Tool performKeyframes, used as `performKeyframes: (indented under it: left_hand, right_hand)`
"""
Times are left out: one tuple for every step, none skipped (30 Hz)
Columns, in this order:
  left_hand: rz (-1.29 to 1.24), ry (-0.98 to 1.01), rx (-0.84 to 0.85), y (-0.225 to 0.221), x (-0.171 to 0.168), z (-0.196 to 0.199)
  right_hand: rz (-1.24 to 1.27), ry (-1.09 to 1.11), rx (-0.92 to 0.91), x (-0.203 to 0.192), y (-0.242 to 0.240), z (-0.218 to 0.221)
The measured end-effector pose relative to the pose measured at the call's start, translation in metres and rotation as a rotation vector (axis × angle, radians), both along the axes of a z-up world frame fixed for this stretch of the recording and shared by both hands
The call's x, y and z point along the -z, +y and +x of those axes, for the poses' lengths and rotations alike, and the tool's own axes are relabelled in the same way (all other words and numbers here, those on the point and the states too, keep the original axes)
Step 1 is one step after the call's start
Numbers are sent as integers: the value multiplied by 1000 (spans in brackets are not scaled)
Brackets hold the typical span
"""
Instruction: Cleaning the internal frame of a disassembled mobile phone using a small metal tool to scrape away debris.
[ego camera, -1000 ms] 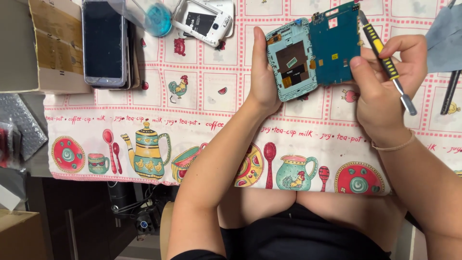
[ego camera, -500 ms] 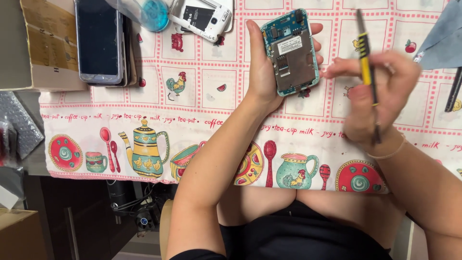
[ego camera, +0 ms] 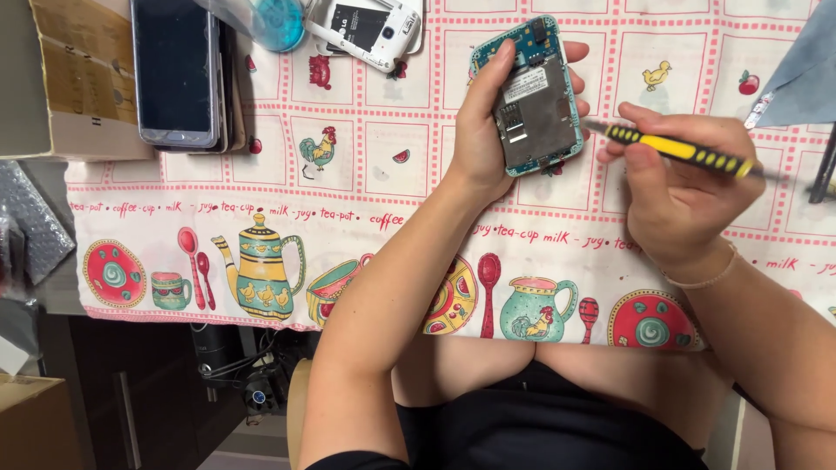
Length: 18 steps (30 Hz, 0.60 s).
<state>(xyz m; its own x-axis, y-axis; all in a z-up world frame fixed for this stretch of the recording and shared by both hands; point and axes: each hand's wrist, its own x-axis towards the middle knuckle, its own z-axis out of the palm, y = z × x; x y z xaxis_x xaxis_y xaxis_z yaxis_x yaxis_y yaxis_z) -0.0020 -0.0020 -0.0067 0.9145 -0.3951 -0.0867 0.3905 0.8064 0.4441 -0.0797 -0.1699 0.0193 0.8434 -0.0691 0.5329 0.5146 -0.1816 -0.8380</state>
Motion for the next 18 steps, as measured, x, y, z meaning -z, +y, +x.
performKeyframes:
  left_hand:
    - [0, 1, 1, 0, 2, 0]
    - [-55, 5, 2, -1, 4, 1]
    - [-109, 9, 2, -1, 6, 1]
    - [-110, 10, 2, -1, 5, 2]
    - [-133, 18, -4, -1, 4, 2]
    - [-157, 26, -10, -1, 4, 3]
    - [-157, 27, -10, -1, 5, 2]
    - [-171, 20, 11, -1, 7, 2]
    - [-186, 12, 34, -2, 9, 2]
    - [-187, 14, 35, -2, 9, 2]
    - [-167, 8, 27, -2, 9, 1]
    - [-148, 1, 20, -2, 10, 1]
    - [-148, 3, 20, -2, 9, 1]
    - [-134, 9, 13, -2, 9, 1]
    - [-119, 14, 7, -2, 9, 1]
    - [-119, 15, 7, -2, 8, 1]
    - [-88, 14, -8, -2, 7, 0]
    - [-56, 14, -24, -2, 7, 0]
  right_hand:
    - [0, 1, 1, 0, 0, 1]
    - [-46, -18, -8, -1, 1, 2]
    - [-92, -37, -18, -1, 1, 4]
    - [-92, -35, -17, -2, 1, 3]
    - [-102, -31, -14, -3, 2, 3]
    - [-112, -27, -11, -3, 2, 3]
    - [-112, -26, -11, -3, 1, 2]
    - [-142, -22, -4, -3, 1, 1]
    - [-173, -18, 4, -3, 0, 1]
    - [-173, -17, 4, -3, 1, 1]
    - [-181, -24, -5, -4, 1, 1]
    - [-188, -30, -14, -5, 1, 2]
    - [-188, -29, -14, -3, 0, 1]
    - [-212, -14, -5, -1, -1, 1]
    - [-236, 0, 4, 2, -3, 1]
    - [-236, 0, 4, 3, -4, 1]
    - [-245, -9, -5, 4, -5, 2]
    - [-255, -17, -15, 5, -6, 2]
